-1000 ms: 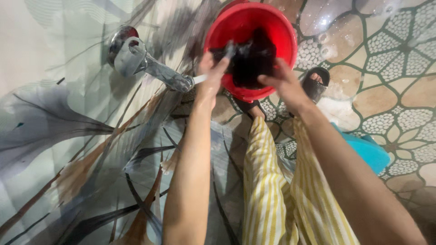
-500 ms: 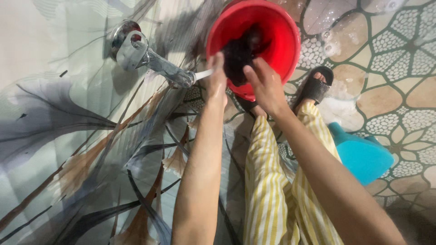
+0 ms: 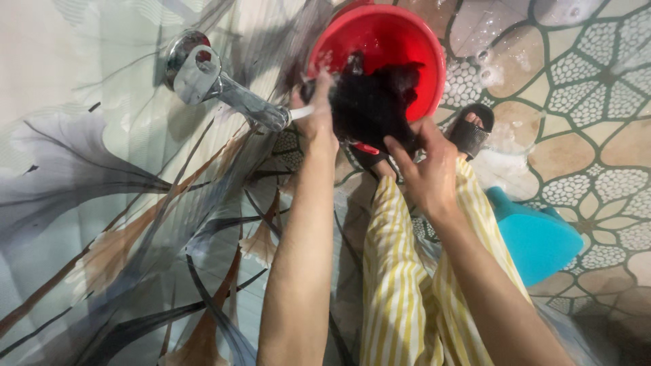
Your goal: The person washes a black garment by hand in a red bucket with soapy water, scrubbing it, rinsing it under a running tap, and wringing it out.
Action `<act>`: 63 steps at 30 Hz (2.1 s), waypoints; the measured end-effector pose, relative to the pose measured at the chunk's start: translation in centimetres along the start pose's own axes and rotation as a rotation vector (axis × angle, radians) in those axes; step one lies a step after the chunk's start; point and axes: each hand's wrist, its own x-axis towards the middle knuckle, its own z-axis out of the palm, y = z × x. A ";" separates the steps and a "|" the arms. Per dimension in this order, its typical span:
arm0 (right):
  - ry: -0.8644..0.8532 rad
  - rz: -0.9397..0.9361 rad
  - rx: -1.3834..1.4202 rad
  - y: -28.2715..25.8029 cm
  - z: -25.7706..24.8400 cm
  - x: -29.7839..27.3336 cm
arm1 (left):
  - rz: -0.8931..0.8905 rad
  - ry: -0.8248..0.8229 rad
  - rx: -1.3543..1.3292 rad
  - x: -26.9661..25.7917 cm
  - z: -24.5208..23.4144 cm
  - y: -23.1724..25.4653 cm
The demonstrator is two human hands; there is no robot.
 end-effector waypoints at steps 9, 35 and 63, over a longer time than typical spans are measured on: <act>0.058 -0.028 0.022 1.9 -1.7 -1.1 | -0.082 -0.046 -0.095 3.1 -3.4 -2.1; -0.363 -0.298 0.034 6.4 11.3 6.6 | -0.191 -0.774 -0.760 -7.2 -5.0 5.5; -0.216 -0.493 -0.137 -1.1 1.7 -0.4 | -0.271 -0.445 -0.232 0.4 -2.5 0.2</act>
